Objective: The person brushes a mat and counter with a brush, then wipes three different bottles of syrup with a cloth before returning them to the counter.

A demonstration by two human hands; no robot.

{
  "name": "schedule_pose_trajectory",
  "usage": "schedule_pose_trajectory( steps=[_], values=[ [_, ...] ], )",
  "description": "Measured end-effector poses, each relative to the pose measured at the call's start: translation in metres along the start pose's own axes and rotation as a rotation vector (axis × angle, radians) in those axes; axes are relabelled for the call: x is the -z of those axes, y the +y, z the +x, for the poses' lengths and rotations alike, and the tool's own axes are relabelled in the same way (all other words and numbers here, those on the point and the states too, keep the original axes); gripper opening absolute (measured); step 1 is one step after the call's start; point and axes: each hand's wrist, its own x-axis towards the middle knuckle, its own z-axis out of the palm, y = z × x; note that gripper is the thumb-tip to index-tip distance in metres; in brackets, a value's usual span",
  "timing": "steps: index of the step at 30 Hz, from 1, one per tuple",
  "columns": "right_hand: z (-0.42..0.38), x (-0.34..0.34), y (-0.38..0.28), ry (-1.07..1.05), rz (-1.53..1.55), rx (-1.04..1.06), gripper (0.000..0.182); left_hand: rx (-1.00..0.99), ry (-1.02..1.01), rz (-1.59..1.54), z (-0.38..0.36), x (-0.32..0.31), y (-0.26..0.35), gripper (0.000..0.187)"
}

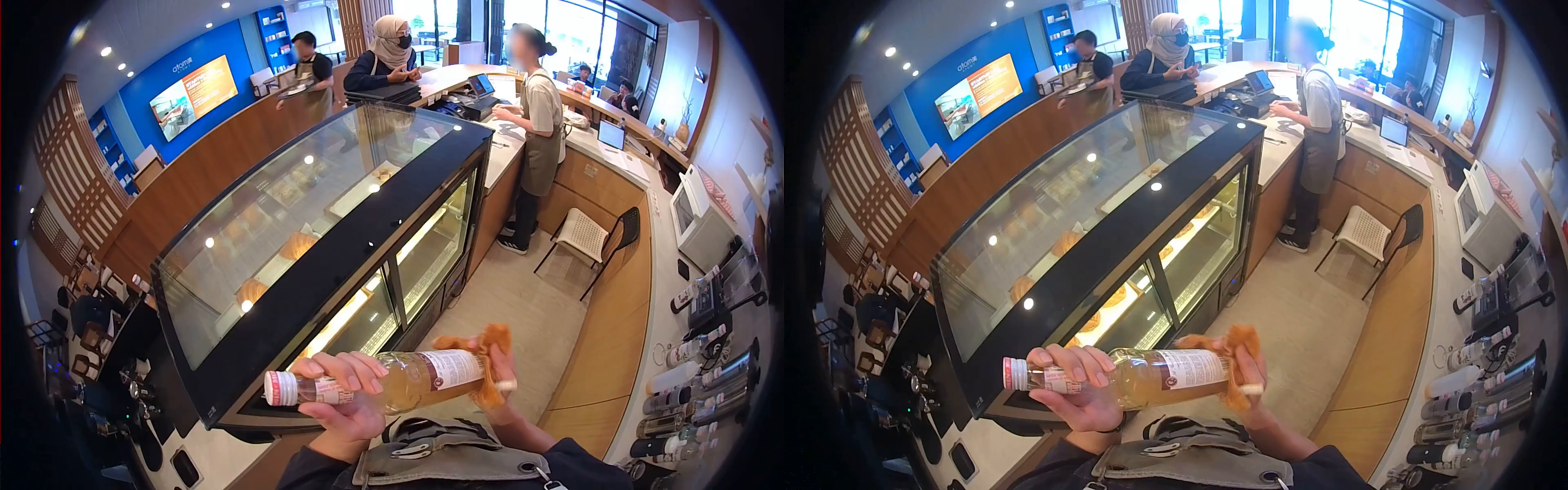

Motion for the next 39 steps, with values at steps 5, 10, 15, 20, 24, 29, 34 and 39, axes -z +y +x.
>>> schedule_pose_trajectory(
  steps=[5,10,15,20,24,29,34,39],
  values=[
    [0.031,-0.015,0.018,-0.223,-0.350,0.759,0.050,0.023,0.108,-0.114,0.034,0.004,-0.017,0.042],
    [0.059,-0.004,0.007,-0.008,-0.156,0.188,0.066,-0.101,-0.100,-0.137,0.038,-0.008,-0.044,0.042],
    [0.099,0.077,-0.006,-0.051,0.384,-0.680,0.072,-0.050,-0.491,-0.182,0.018,-0.022,-0.101,0.040],
    [0.128,0.114,-0.048,0.208,0.073,-0.633,0.065,0.146,-0.428,0.149,-0.009,-0.048,-0.183,0.049],
    [0.156,0.159,-0.064,0.257,0.058,-0.473,0.057,0.420,-0.119,0.342,-0.028,-0.062,-0.242,0.051],
    [0.204,0.183,-0.083,0.224,0.003,-0.545,0.054,0.402,-0.178,0.346,-0.032,-0.083,-0.282,0.061],
    [0.243,0.200,-0.083,0.124,0.009,-0.780,0.055,0.327,-0.347,0.262,-0.032,-0.082,-0.290,0.092],
    [0.266,0.219,-0.081,-0.140,0.093,-1.080,0.054,0.459,-0.363,0.373,-0.049,-0.077,-0.277,0.094]
  ],
)
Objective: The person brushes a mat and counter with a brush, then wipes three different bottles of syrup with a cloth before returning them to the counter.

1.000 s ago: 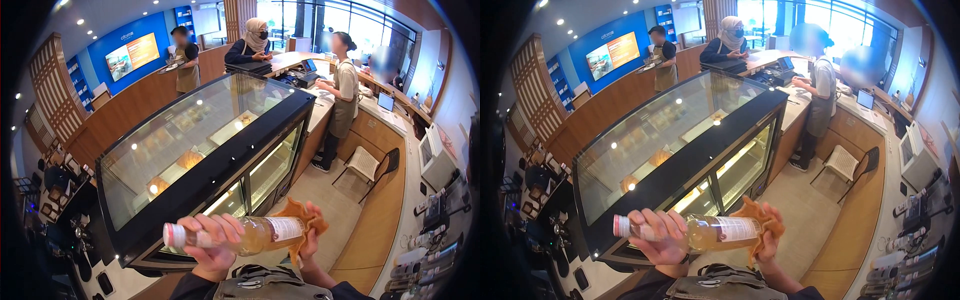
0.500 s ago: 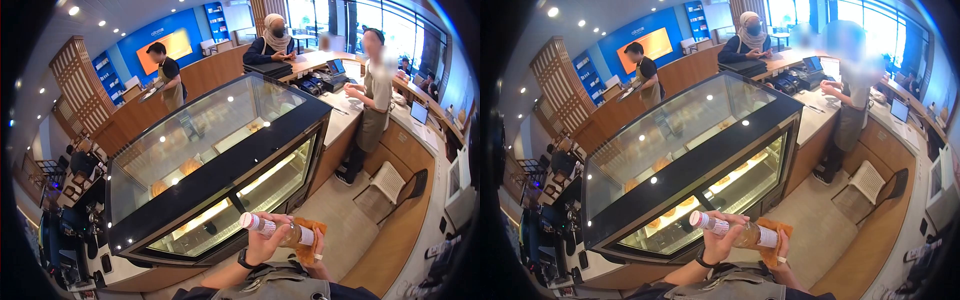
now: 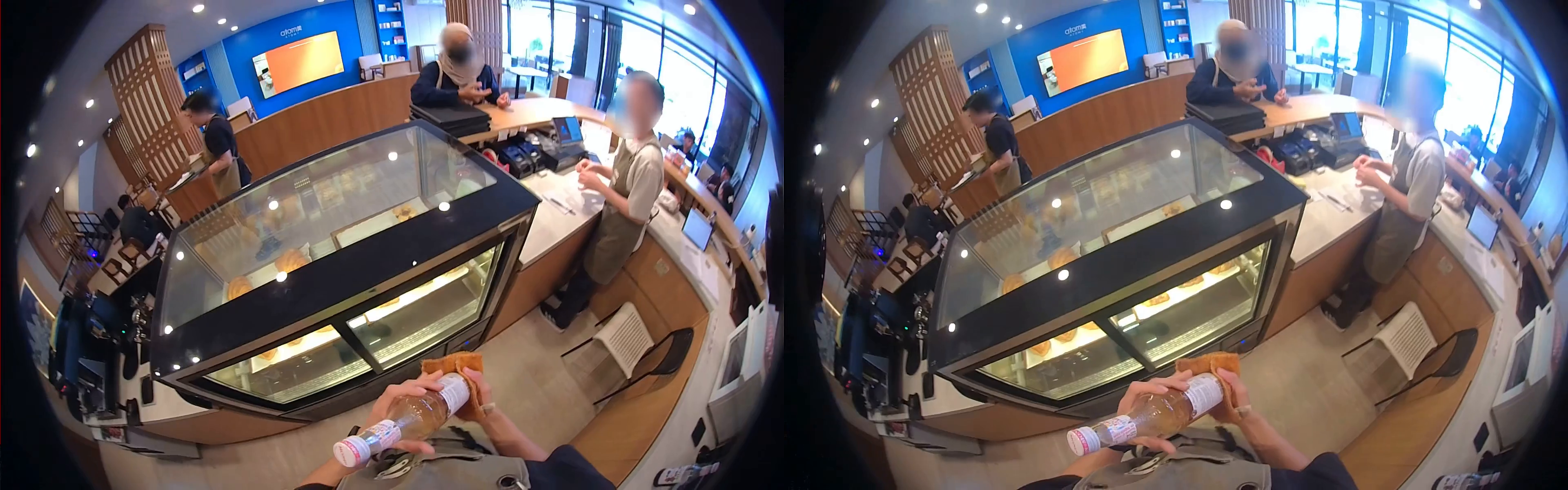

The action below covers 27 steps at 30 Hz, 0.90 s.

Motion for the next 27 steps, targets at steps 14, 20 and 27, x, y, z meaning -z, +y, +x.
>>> schedule_pose_trajectory(
  steps=[14,20,27],
  values=[
    [0.002,0.030,-0.141,0.279,-0.097,0.795,0.055,0.188,0.098,0.020,-0.007,0.011,-0.018,0.084],
    [-0.019,-0.024,-0.063,-0.015,-0.296,0.572,0.077,-0.029,0.388,-0.125,0.012,0.000,-0.007,0.088],
    [0.023,-0.057,0.004,0.114,0.069,0.355,0.070,-0.339,0.284,0.198,0.015,-0.022,-0.042,0.096]
  ],
)
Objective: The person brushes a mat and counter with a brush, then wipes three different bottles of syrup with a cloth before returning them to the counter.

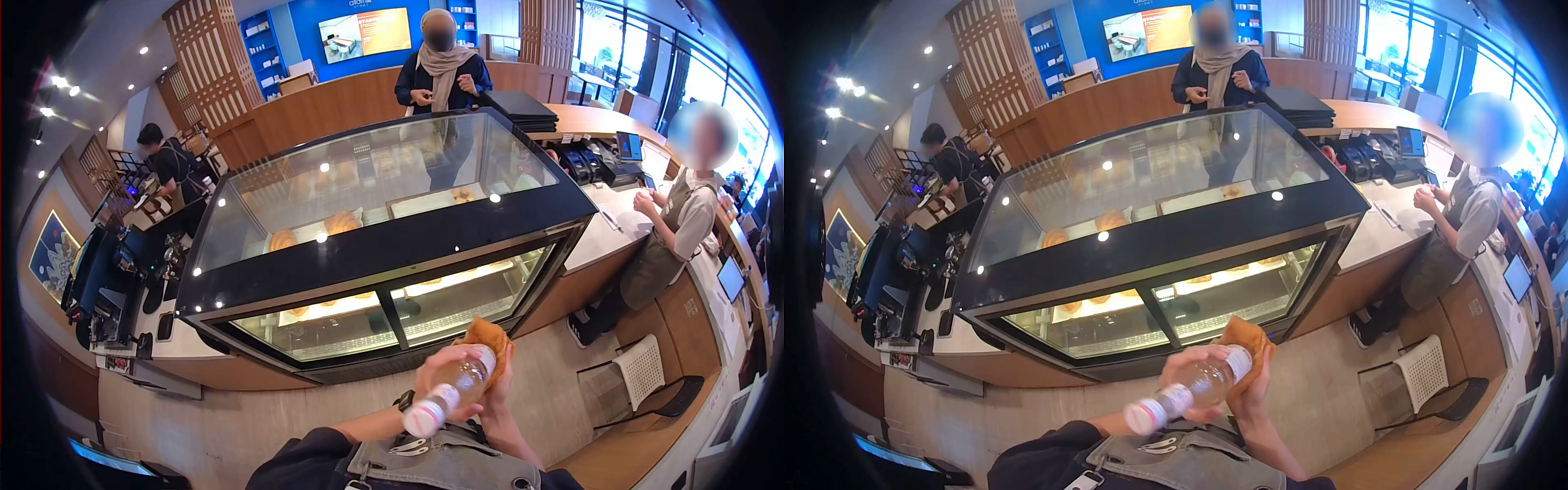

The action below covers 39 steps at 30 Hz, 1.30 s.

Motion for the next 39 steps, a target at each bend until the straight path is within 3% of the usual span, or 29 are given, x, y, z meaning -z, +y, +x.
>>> schedule_pose_trajectory(
  steps=[4,9,14,18,21,24,39],
  values=[
    [0.004,0.037,0.011,0.010,0.079,-0.134,0.067,0.003,-0.012,0.091,-0.004,-0.012,0.011,0.092],
    [0.005,0.100,0.035,0.082,0.059,-0.096,0.053,0.049,-0.056,0.175,-0.026,-0.010,0.000,0.090],
    [0.002,0.152,0.056,0.206,-0.128,0.085,0.045,0.107,-0.081,0.225,-0.041,-0.011,-0.001,0.091],
    [0.001,0.149,0.046,0.265,-0.223,0.065,0.036,0.082,-0.126,0.235,-0.038,-0.012,0.006,0.093],
    [0.008,0.123,0.039,0.544,-0.645,0.020,0.035,0.109,-0.107,0.241,-0.040,-0.013,0.006,0.093],
    [-0.011,0.083,0.014,0.209,-0.662,0.063,0.038,0.214,-0.088,0.251,-0.042,-0.010,0.006,0.094],
    [-0.025,0.086,0.018,0.269,-1.119,0.393,0.049,0.389,0.013,0.117,-0.050,-0.004,0.004,0.085]
  ],
)
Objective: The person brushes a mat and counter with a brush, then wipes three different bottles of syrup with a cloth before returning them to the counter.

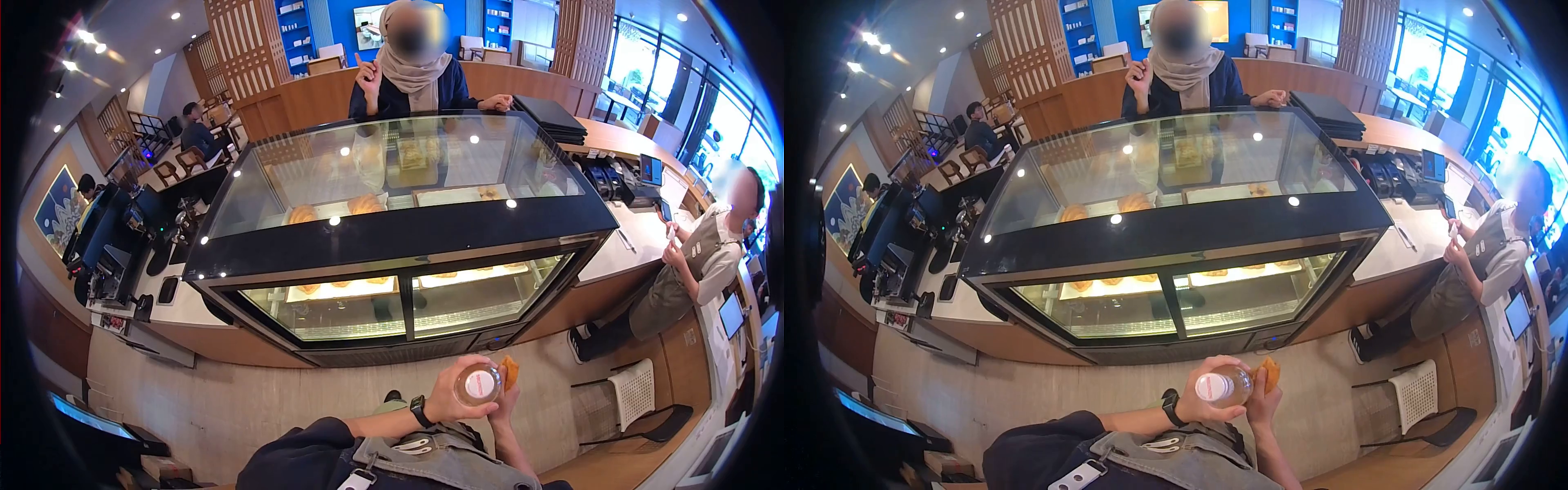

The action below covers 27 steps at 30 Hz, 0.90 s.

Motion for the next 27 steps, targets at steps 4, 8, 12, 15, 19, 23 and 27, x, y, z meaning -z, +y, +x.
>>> schedule_pose_trajectory(
  steps=[4,8,12,15,19,23,27],
  values=[
    [-0.028,0.010,-0.018,-0.110,0.080,-0.078,0.057,0.058,0.080,-0.004,0.011,0.005,0.000,0.083],
    [-0.043,0.017,-0.029,-0.211,0.128,-0.082,0.071,0.198,0.154,-0.105,0.017,0.006,-0.003,0.077],
    [-0.045,0.029,-0.027,-0.357,0.204,-0.076,0.077,0.202,0.154,-0.048,0.018,-0.002,0.006,0.072],
    [-0.043,0.027,-0.049,-0.411,0.187,0.062,0.084,0.202,0.136,-0.015,0.016,-0.007,0.008,0.071],
    [-0.039,0.030,-0.059,-0.499,0.121,0.132,0.092,0.268,0.148,-0.104,0.007,-0.013,-0.001,0.077],
    [-0.041,0.040,-0.026,-0.543,0.021,0.095,0.095,0.278,0.084,-0.111,-0.001,-0.009,-0.009,0.081],
    [-0.012,0.002,-0.041,-0.463,0.346,0.263,0.086,0.209,0.035,-0.150,0.012,0.004,-0.025,0.089]
  ],
)
